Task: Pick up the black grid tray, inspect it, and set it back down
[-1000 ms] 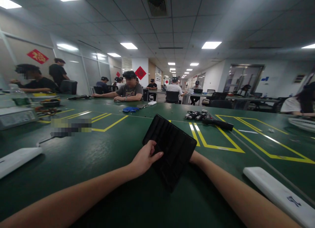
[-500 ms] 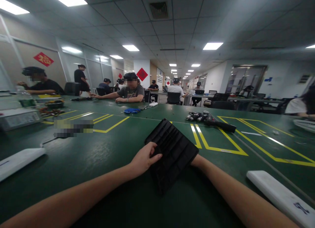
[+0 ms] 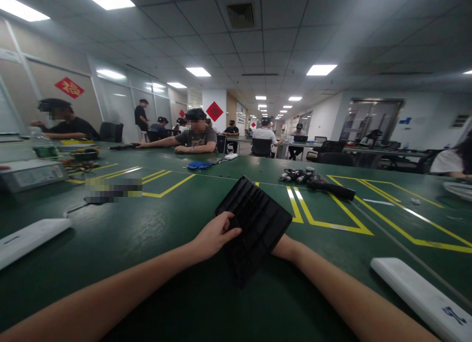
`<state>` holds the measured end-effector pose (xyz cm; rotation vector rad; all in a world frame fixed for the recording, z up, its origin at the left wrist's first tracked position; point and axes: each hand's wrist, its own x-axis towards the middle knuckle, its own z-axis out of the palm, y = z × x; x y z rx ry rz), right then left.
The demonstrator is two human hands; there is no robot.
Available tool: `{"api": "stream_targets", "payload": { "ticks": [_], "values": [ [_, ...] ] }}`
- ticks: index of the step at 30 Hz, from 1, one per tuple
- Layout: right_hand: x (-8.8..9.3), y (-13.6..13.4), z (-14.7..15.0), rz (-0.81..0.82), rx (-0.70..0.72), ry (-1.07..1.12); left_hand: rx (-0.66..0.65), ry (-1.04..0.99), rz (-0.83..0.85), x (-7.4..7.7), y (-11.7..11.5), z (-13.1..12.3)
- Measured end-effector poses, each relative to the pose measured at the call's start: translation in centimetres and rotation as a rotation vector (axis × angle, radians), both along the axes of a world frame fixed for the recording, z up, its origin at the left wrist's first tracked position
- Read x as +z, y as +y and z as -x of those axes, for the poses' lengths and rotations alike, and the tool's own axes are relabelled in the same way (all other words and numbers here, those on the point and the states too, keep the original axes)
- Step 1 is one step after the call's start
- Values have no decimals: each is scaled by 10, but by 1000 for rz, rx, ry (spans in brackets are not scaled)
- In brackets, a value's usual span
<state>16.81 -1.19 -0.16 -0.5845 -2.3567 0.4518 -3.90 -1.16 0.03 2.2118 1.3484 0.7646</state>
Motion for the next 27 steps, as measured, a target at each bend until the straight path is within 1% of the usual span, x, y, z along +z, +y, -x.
{"api": "stream_targets", "payload": {
  "ticks": [2, 4, 6, 9, 10, 12, 15, 20, 24, 27],
  "values": [
    [-1, 0, 1, -32, -11, -26, -2, -34, 15, 1, -1, 1],
    [-3, 0, 0, -42, -27, -44, 12, -111, 62, 2, -2, 0],
    [-5, 2, -1, -58, -51, -72, 73, -260, 181, 6, -4, -1],
    [-9, 6, -3, -117, -73, -120, 211, -562, 415, 13, -7, 0],
    [-11, 7, -3, -138, -71, -132, 239, -646, 473, 16, -8, 1],
    [-12, 9, -4, -166, -67, -143, 241, -748, 537, 20, -10, 3],
    [-13, 9, -3, -167, -73, -130, 194, -735, 565, 22, -10, 5],
    [-13, 8, -2, -141, -69, -88, 137, -554, 523, 24, -12, 5],
    [-13, 7, -2, -133, -87, -69, 72, -571, 533, 29, -15, 4],
    [-10, 5, -1, -100, -84, -60, 34, -535, 487, 26, -14, 3]
  ]
}}
